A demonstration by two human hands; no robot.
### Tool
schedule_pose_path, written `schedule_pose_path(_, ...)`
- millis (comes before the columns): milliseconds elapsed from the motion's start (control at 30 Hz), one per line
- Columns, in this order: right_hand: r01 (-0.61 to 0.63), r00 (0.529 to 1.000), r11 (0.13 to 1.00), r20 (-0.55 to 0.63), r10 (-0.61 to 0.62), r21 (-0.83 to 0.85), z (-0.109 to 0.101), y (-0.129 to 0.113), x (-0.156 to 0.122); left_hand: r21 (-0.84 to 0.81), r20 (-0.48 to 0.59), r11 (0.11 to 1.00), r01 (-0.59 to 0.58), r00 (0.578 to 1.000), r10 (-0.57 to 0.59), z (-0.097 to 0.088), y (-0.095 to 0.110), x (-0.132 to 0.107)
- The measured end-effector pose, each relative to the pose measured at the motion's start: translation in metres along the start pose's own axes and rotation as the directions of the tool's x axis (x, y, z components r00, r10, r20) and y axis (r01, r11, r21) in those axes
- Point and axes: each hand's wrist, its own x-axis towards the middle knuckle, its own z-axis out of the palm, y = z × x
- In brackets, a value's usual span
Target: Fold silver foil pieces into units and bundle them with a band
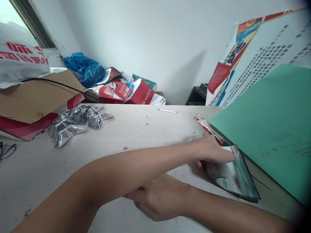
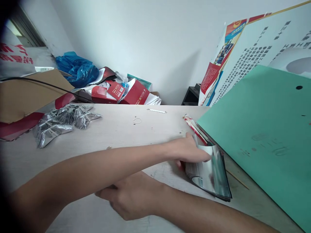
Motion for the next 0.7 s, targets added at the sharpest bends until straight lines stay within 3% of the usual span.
schedule_pose_path(133, 0.013, 1.000, 0.999, 0.001, -0.013, -0.048, 0.002, 0.001, -0.003, 0.017, -0.021, 0.998, -0.060, 0.998, 0.060, -0.004, -0.016, 0.001)
schedule_pose_path(267, -0.016, 1.000, 0.999, 0.015, 0.016, -0.051, 0.004, 0.003, -0.008, 0.074, -0.168, 0.990, -0.116, 0.977, 0.127, -0.017, -0.034, 0.003)
schedule_pose_path(400, -0.054, 0.997, 0.997, 0.059, 0.057, -0.053, 0.002, 0.001, -0.008, 0.079, -0.283, 0.991, -0.109, 0.951, 0.127, -0.046, -0.063, -0.002)
schedule_pose_path(533, -0.065, 0.994, 0.997, 0.081, 0.069, -0.051, -0.001, 0.001, -0.007, 0.110, -0.437, 0.991, -0.071, 0.892, 0.113, -0.085, -0.097, -0.012)
schedule_pose_path(700, -0.061, 0.995, 0.997, 0.081, 0.064, -0.043, -0.002, 0.002, -0.007, 0.210, -0.525, 0.977, -0.021, 0.841, 0.131, -0.115, -0.117, -0.016)
